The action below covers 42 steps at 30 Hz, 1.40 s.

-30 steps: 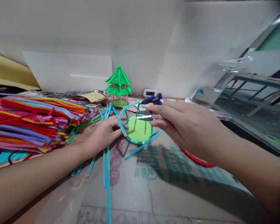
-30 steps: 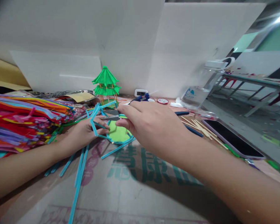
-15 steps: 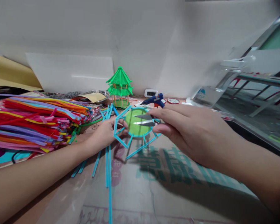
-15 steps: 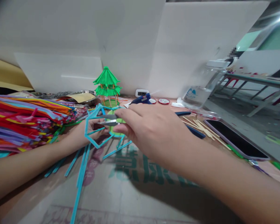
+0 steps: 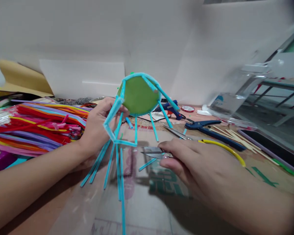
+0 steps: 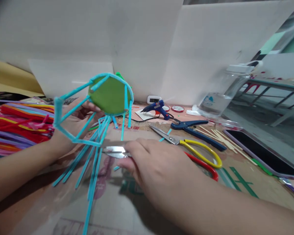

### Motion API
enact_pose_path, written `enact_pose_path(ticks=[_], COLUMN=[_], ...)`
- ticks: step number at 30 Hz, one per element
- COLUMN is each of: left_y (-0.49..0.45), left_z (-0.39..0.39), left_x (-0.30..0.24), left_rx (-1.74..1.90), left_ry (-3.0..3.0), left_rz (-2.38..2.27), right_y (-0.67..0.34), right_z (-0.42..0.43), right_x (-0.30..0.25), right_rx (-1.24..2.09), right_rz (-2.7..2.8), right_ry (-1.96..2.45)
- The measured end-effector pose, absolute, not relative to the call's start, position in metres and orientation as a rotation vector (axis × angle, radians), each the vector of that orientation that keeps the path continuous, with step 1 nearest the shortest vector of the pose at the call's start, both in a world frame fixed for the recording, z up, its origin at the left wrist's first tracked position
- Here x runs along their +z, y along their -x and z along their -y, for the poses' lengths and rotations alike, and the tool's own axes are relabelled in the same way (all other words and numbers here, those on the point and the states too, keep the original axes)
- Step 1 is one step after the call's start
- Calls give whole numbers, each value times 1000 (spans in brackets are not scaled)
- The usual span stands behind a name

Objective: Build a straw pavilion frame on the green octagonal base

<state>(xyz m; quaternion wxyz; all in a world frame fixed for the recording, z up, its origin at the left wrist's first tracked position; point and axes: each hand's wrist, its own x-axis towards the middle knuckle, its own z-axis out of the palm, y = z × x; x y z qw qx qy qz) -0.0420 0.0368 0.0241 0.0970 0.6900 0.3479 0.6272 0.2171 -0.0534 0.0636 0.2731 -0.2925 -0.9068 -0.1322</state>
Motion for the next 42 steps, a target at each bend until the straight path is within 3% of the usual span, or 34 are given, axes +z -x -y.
enact_pose_path(ticks=[16, 32, 42], left_y=[42, 38, 33], left_z=[-26, -14, -42], left_x=[54, 59, 21], left_rx=[2088, 1996, 1166], left_ry=[-2330, -2531, -1773], left_rz=[-855, -964, -1191], right_y=[-217, -220, -217], right_z=[44, 50, 60], right_x=[56, 51, 57], right_rx=[-426, -500, -127], right_rz=[2413, 2558, 2687], right_ry=[690, 621, 572])
